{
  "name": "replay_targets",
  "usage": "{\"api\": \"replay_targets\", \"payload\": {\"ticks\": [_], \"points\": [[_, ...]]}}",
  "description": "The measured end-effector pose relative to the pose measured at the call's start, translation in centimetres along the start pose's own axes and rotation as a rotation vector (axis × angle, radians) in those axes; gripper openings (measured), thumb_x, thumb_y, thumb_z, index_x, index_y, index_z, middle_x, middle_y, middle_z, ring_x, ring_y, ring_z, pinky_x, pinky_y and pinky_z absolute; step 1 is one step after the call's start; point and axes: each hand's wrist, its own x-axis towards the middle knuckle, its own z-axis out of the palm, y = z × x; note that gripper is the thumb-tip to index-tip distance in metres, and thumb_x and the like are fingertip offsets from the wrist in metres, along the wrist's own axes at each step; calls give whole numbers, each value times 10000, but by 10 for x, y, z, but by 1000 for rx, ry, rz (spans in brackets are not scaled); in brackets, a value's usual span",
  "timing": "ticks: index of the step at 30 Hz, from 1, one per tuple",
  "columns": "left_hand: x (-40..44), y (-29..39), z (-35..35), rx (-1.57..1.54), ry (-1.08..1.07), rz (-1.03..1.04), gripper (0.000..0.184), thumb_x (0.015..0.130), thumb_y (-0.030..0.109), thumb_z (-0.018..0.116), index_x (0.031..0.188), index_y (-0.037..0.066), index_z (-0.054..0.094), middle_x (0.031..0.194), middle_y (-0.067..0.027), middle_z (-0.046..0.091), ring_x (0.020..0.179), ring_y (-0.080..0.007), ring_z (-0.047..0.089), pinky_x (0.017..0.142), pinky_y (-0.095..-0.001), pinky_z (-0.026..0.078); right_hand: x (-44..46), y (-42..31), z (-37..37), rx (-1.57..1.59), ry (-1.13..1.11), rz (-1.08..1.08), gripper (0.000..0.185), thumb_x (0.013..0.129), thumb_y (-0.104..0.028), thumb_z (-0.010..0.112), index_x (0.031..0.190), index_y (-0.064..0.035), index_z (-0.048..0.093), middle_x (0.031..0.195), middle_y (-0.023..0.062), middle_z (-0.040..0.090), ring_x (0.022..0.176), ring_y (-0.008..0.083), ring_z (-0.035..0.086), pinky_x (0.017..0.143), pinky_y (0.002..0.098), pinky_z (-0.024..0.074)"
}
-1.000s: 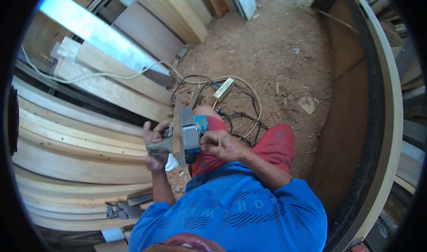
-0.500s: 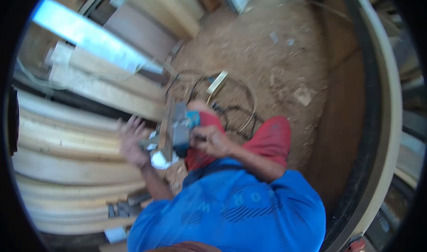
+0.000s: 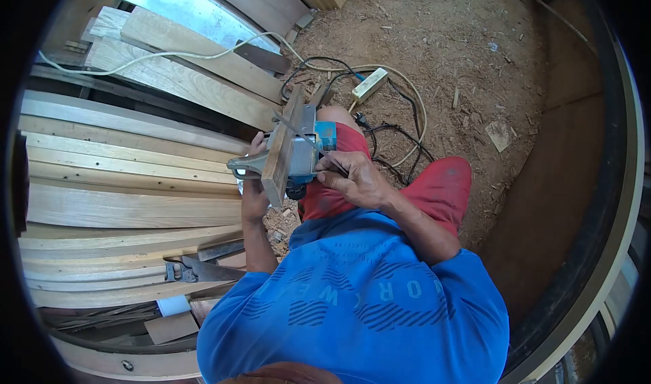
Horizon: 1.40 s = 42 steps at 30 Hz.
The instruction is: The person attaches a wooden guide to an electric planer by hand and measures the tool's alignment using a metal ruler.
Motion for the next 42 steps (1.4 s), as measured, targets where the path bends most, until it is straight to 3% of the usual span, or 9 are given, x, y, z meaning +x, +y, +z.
{"api": "replay_targets", "payload": {"ticks": [10,13,19,24,31,32,34,37,42], "points": [[53,8,-23,471,-186,390,883,697,566,892,1373,47,657,1385,-169,647,1354,-409,551,1145,-536,414,2,-10,-5,83,-32,65,55,1022,-52,694,1059,-11,699,893,-52,642,776,22,537,671,224,438],[61,16,-22,488,-225,392,917,689,612,894,1369,43,659,1335,-158,675,1280,-404,590,1116,-532,426,3,-10,-14,6,-75,55,131,1037,-85,652,1133,1,677,949,22,671,891,93,613,836,285,511],[51,1,-18,494,-168,347,942,713,683,822,1377,36,656,1384,-180,620,1327,-382,530,1131,-528,411,-7,-28,-37,-190,308,-167,287,1093,-119,514,1360,-18,539,1001,44,622,910,107,596,833,274,508],[46,7,-18,452,-173,333,938,724,687,805,1385,40,643,1375,-177,602,1348,-380,502,1144,-532,396,-9,-43,-58,-639,401,-202,248,1091,-132,542,999,9,724,744,121,691,691,263,700,662,394,544],[43,12,-20,531,-213,419,884,749,645,814,1378,49,639,1363,-166,610,1332,-386,514,1139,-537,400,25,-42,-84,-995,51,103,362,1066,-306,579,880,-6,656,780,224,656,815,446,663,728,527,492],[41,15,-19,516,-208,405,837,725,559,821,1364,48,642,1362,-169,609,1336,-394,515,1138,-541,404,28,-32,-89,-967,58,28,386,1074,-317,591,837,-14,617,681,176,566,658,379,588,642,494,444],[40,20,-17,488,-196,383,763,679,386,836,1336,47,647,1359,-175,608,1345,-411,517,1136,-548,412,35,-32,-89,-978,22,68,384,1058,-325,595,848,-6,640,755,227,616,767,443,622,694,532,457],[39,12,-22,495,-201,398,877,758,655,796,1374,50,644,1382,-169,607,1335,-390,516,1140,-544,397,40,-32,-87,-964,-4,95,387,1048,-333,602,855,0,645,776,247,632,800,467,633,712,549,453],[38,14,-21,456,-183,367,868,743,638,797,1371,57,649,1383,-166,610,1334,-390,520,1144,-538,395,44,-21,-88,-944,-9,85,389,1044,-335,611,852,2,637,743,236,618,762,450,624,700,542,443]]}}
